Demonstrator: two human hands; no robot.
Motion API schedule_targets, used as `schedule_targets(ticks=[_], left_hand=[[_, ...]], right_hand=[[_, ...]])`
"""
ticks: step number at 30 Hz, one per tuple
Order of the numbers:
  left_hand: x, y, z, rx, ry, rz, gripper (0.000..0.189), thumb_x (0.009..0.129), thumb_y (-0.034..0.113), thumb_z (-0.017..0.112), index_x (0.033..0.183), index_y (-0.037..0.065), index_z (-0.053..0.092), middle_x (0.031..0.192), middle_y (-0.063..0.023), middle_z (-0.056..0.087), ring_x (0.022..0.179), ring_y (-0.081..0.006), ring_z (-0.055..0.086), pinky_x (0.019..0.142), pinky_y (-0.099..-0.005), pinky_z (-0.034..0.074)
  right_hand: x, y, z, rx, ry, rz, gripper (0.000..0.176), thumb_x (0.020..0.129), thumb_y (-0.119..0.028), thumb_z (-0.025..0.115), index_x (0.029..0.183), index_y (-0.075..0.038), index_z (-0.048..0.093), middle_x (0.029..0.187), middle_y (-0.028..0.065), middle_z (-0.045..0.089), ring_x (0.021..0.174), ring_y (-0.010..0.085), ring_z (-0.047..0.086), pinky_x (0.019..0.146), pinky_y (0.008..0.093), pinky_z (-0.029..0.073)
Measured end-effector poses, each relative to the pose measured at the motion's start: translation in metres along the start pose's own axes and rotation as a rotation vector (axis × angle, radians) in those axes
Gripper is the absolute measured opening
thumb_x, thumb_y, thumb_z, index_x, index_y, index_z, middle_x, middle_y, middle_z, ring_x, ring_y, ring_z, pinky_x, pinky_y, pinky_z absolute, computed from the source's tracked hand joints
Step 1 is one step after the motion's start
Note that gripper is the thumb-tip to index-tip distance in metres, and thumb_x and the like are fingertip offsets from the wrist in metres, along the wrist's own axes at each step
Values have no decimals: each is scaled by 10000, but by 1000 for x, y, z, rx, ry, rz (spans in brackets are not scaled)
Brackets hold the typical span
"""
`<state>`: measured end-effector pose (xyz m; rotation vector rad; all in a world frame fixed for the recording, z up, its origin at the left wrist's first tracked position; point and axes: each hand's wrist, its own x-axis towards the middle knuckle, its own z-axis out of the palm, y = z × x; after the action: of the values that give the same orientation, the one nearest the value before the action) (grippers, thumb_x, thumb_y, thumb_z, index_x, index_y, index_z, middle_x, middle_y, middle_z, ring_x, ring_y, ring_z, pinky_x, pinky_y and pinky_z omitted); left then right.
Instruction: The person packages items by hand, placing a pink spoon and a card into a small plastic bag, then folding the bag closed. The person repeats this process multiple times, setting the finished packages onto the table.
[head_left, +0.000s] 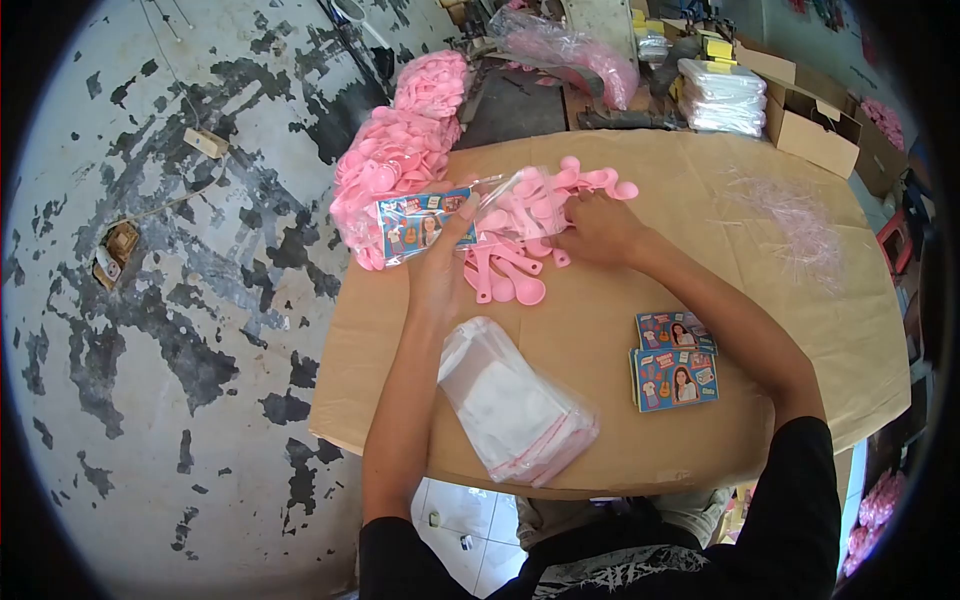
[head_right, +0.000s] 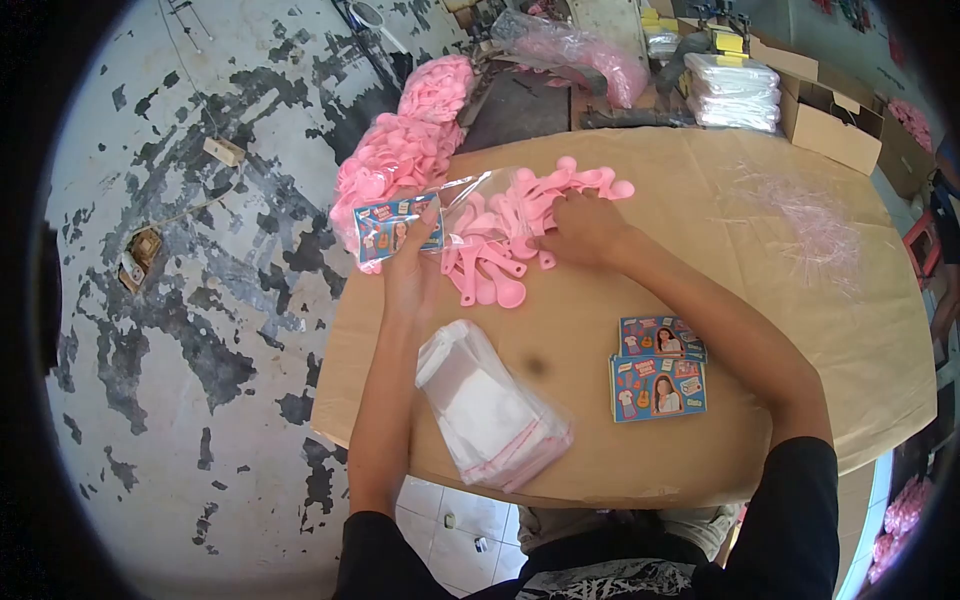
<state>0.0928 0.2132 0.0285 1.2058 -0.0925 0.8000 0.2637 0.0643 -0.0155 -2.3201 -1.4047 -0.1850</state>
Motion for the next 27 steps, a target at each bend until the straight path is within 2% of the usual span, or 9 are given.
schedule_targets(ticks=[1, 4, 7, 10, 14, 16, 19, 22, 27], left_hand=[[-1, -1, 2, 8, -8, -17, 342, 844, 69, 702, 1130, 64, 513, 1208, -139, 588, 1078, -171, 583, 931, -325, 479], [-6, -4, 9, 4, -24, -47, 323, 840, 73, 706, 1110, 65, 528, 1178, -118, 598, 1068, -165, 584, 927, -316, 478], [-3, -7, 6, 13, -43, -47, 317, 846, 68, 697, 1115, 62, 528, 1155, -98, 604, 1055, -159, 587, 925, -310, 476], [0, -9, -2, -63, -4, -14, 312, 861, 61, 678, 1132, 59, 523, 1146, -91, 605, 1049, -158, 588, 927, -311, 475], [5, -11, -12, -180, 61, 17, 242, 896, 77, 627, 1129, 30, 584, 1126, -95, 640, 1107, -197, 591, 1004, -390, 462], [5, -5, -7, -214, 44, -17, 287, 889, 67, 638, 1156, 50, 531, 1154, -111, 613, 1096, -187, 586, 973, -364, 482], [1, -7, -4, -243, 42, -29, 319, 886, 65, 642, 1172, 61, 501, 1187, -128, 595, 1103, -185, 582, 964, -355, 493], [2, -7, -5, -245, 21, -17, 317, 886, 69, 643, 1169, 63, 500, 1210, -137, 588, 1115, -188, 578, 972, -355, 492], [1, -5, -4, -249, 8, -5, 340, 885, 64, 643, 1195, 50, 502, 1211, -128, 590, 1101, -172, 583, 964, -339, 493]], right_hand=[[-2, 2, 1, 8, -40, 20, 347, 800, -272, 664, 976, 25, 638, 1083, 239, 589, 1037, 381, 565, 853, 485, 470], [2, 18, 13, -29, 80, 3, 292, 813, -250, 658, 959, 2, 650, 1064, 219, 620, 1008, 359, 597, 840, 460, 486], [8, 31, -2, 36, -91, 16, 251, 813, -204, 652, 983, -21, 673, 1037, 184, 650, 958, 341, 631, 801, 450, 501], [10, 45, -41, 138, 27, -122, 248, 841, -197, 640, 1029, -43, 686, 927, 141, 676, 840, 279, 655, 743, 422, 503], [-4, 30, -99, 484, -68, -118, 266, 901, -238, 612, 1044, -25, 679, 791, 58, 643, 734, 144, 583, 675, 324, 471], [-16, 18, -114, 670, -158, -79, 271, 926, -250, 595, 1043, -18, 674, 736, 15, 606, 702, 83, 528, 645, 270, 444], [-19, 4, -122, 709, -156, -74, 257, 939, -228, 579, 1040, -9, 666, 743, -20, 581, 687, 51, 508, 608, 222, 415], [-21, -6, -121, 779, -161, -87, 247, 939, -221, 579, 1032, -10, 669, 739, -18, 585, 665, 49, 503, 574, 212, 400], [-21, -8, -125, 745, -173, -37, 246, 959, -182, 501, 1122, -37, 614, 749, -12, 572, 649, 46, 503, 547, 220, 405]])
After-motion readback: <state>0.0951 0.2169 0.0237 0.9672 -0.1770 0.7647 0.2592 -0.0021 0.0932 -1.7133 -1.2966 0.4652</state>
